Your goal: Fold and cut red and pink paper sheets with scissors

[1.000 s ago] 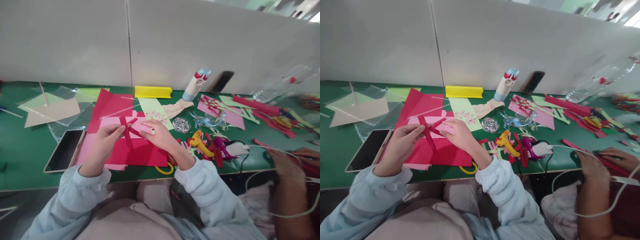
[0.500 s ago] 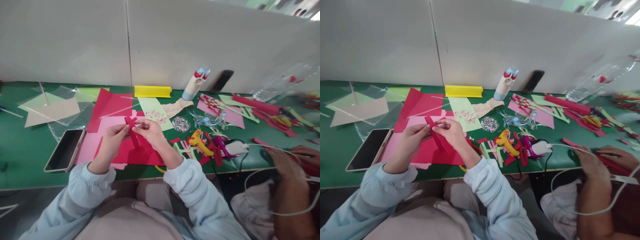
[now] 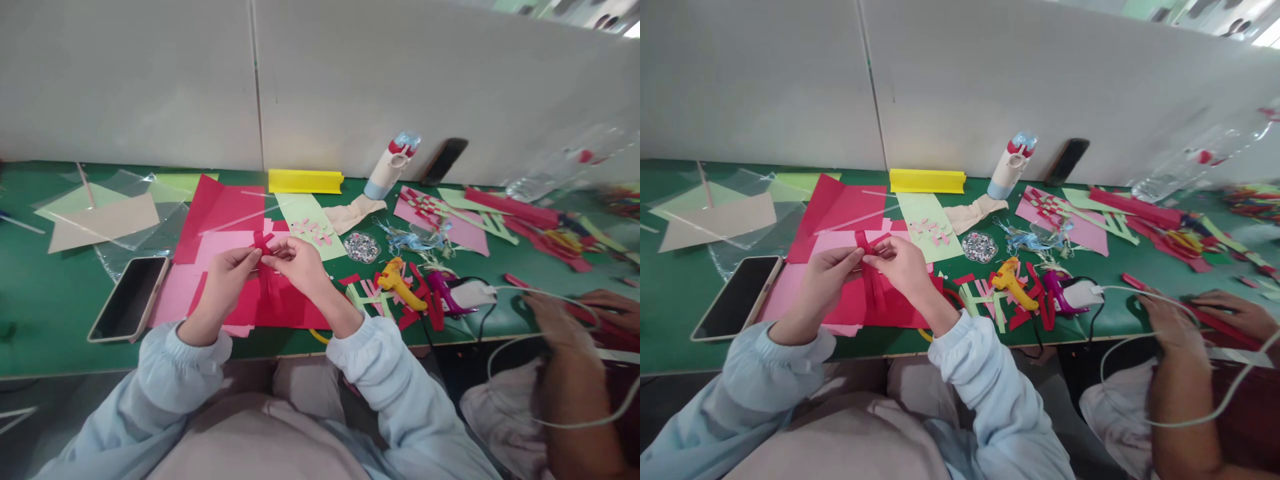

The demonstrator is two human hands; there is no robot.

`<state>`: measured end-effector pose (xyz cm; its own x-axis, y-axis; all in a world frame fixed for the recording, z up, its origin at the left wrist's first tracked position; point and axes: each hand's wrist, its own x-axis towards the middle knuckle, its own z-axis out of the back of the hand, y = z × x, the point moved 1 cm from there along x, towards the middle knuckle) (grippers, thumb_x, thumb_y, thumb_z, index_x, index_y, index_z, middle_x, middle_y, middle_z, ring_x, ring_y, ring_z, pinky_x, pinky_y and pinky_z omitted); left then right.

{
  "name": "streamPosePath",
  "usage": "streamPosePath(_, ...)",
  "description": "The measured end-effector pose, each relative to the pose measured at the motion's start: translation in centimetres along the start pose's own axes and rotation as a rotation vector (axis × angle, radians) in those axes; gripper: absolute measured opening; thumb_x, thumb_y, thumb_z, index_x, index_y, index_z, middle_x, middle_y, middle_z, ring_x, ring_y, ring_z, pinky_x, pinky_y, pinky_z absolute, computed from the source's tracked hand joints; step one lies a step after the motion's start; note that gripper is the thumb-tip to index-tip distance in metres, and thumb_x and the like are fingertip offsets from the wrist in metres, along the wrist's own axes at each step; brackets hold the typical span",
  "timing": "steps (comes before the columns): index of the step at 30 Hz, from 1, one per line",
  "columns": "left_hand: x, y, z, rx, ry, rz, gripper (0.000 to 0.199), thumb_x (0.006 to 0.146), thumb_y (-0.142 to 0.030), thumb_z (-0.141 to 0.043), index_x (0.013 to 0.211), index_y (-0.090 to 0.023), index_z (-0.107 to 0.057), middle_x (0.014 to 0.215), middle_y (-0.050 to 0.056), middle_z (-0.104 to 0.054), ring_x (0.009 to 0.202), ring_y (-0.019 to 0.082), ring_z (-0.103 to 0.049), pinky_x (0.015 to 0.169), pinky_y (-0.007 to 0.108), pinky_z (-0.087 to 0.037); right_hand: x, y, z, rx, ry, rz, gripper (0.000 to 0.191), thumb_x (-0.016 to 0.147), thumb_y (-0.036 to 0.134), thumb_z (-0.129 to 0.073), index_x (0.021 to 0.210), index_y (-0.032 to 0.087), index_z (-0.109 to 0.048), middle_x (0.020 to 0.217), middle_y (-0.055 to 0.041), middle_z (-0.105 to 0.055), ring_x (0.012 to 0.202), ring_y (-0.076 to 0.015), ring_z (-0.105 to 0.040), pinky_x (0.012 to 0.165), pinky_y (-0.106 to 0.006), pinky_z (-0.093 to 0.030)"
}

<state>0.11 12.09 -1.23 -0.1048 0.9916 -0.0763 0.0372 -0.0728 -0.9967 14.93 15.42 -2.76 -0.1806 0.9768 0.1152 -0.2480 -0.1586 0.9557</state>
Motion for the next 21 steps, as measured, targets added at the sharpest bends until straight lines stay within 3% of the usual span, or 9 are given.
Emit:
streamPosePath(5, 0.1, 0.6, 0.6, 0.101, 0.062, -0.024, 0.044, 0.07, -0.057, -0.076, 0.08, -0.015, -0.075, 0.068, 0.002, -0.065, 0.064, 0.013, -0.057, 0.064, 0.026, -0.054, 0.2, 1.0, 1.0, 0.111, -0.012, 0.101, 0.03, 0.079, 0.043, -0.072, 0.097, 0.019, -0.074, 0.088, -0.0047, -0.072, 0.078, -0.0148, -0.066, 0.075, -0.028, -0.054)
streamPosePath(8, 0.0, 0.9, 0.6, 0.127, 0.128, -0.013, 0.042, 0.075, -0.056, -0.072, 0.083, -0.015, -0.076, 0.07, 0.002, -0.066, 0.065, 0.014, -0.059, 0.065, 0.026, -0.054, 0.6, 1.1, 1.1, 0.232, 0.057, 0.067, 0.037, 0.074, 0.036, -0.075, 0.108, 0.021, -0.075, 0.086, -0.0019, -0.07, 0.075, -0.0133, -0.063, 0.07, -0.026, -0.054)
streamPosePath(12, -0.2, 1.0, 0.0, 0.02, 0.154, 0.062, 0.043, 0.074, -0.055, -0.075, 0.089, -0.015, -0.074, 0.076, 0.004, -0.071, 0.073, 0.017, -0.066, 0.071, 0.029, -0.055, 0.7, 1.3, 0.9, 0.38, 0.106, -0.041, 0.036, 0.073, 0.036, -0.074, 0.107, 0.025, -0.076, 0.084, -0.0003, -0.069, 0.07, -0.0121, -0.06, 0.06, -0.024, -0.053)
streamPosePath(16, -0.7, 0.9, -1.0, -0.215, 0.17, 0.204, 0.046, 0.08, -0.056, -0.067, 0.097, -0.014, -0.071, 0.08, 0.009, -0.075, 0.076, 0.022, -0.071, 0.072, 0.034, -0.057, 0.8, 1.5, 0.8, 0.48, -0.02, -0.099, 0.03, 0.071, 0.033, -0.076, 0.098, 0.022, -0.078, 0.08, -0.0005, -0.071, 0.063, -0.0108, -0.055, 0.056, -0.024, -0.051)
streamPosePath(21, -1.3, 0.9, -1.8, -0.302, 0.27, 0.325, 0.043, 0.09, -0.052, -0.055, 0.096, -0.012, -0.068, 0.062, 0.002, -0.064, 0.05, 0.013, -0.058, 0.052, 0.025, -0.05, 1.4, 1.3, 1.0, 0.593, -0.154, -0.078, 0.022, 0.067, 0.029, -0.079, 0.087, 0.02, -0.078, 0.078, 0.0, -0.071, 0.061, -0.008, -0.051, 0.063, -0.025, -0.049)
